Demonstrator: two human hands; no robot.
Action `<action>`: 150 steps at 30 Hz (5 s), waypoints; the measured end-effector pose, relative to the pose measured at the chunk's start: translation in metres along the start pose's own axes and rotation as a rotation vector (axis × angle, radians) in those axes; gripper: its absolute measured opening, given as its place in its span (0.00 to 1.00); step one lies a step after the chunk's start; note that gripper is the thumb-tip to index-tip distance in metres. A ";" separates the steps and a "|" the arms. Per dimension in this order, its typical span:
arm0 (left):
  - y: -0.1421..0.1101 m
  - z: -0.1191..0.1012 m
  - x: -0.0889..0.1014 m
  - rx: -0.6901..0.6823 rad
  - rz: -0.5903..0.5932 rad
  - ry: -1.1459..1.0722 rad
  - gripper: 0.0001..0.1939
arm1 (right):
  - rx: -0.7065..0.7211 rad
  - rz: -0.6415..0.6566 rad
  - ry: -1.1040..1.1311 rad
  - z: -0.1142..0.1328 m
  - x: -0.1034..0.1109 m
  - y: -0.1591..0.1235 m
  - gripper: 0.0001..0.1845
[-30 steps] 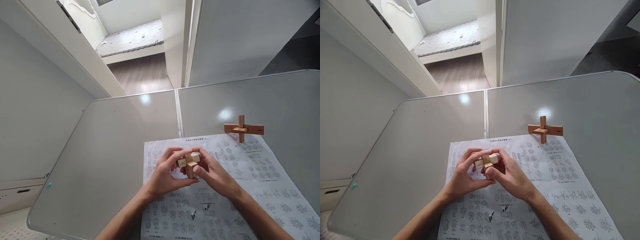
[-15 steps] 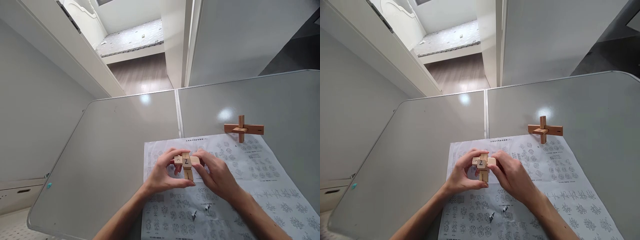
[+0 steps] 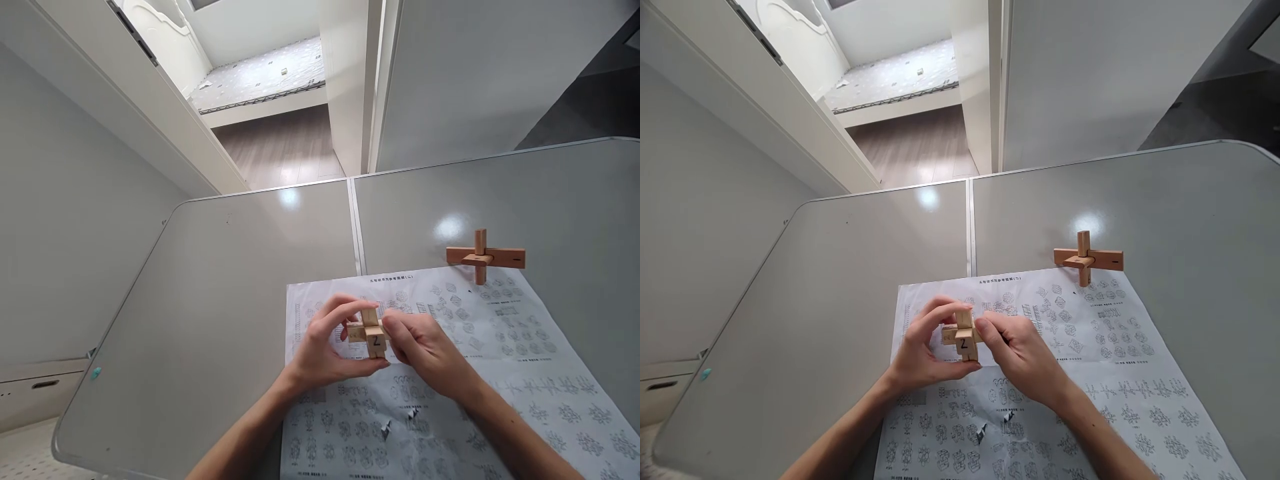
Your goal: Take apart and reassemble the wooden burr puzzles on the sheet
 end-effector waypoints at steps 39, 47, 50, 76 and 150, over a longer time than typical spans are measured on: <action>0.004 0.003 -0.001 0.167 -0.093 -0.036 0.08 | -0.274 -0.447 1.297 -0.020 0.041 0.011 0.14; 0.005 0.003 -0.001 0.183 -0.089 -0.026 0.07 | -0.325 -0.394 1.207 -0.019 0.038 0.012 0.18; 0.006 0.002 -0.001 0.193 -0.092 -0.015 0.06 | -0.336 -0.323 1.141 -0.015 0.032 0.011 0.18; 0.008 0.005 -0.001 0.235 -0.039 0.033 0.06 | -0.372 -0.104 0.962 -0.011 0.015 0.010 0.16; 0.014 0.029 0.018 0.601 -0.273 -1.232 0.36 | -0.302 -0.068 1.112 -0.013 0.013 0.016 0.33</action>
Point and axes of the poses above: each hand's wrist, its own y-axis towards the middle knuckle, its own x-axis out of the back of the hand, z = x × y, the point moved 4 cm from there along y, towards the middle knuckle, and after that the axes turned 6 degrees about y, right-handed, at the moved point
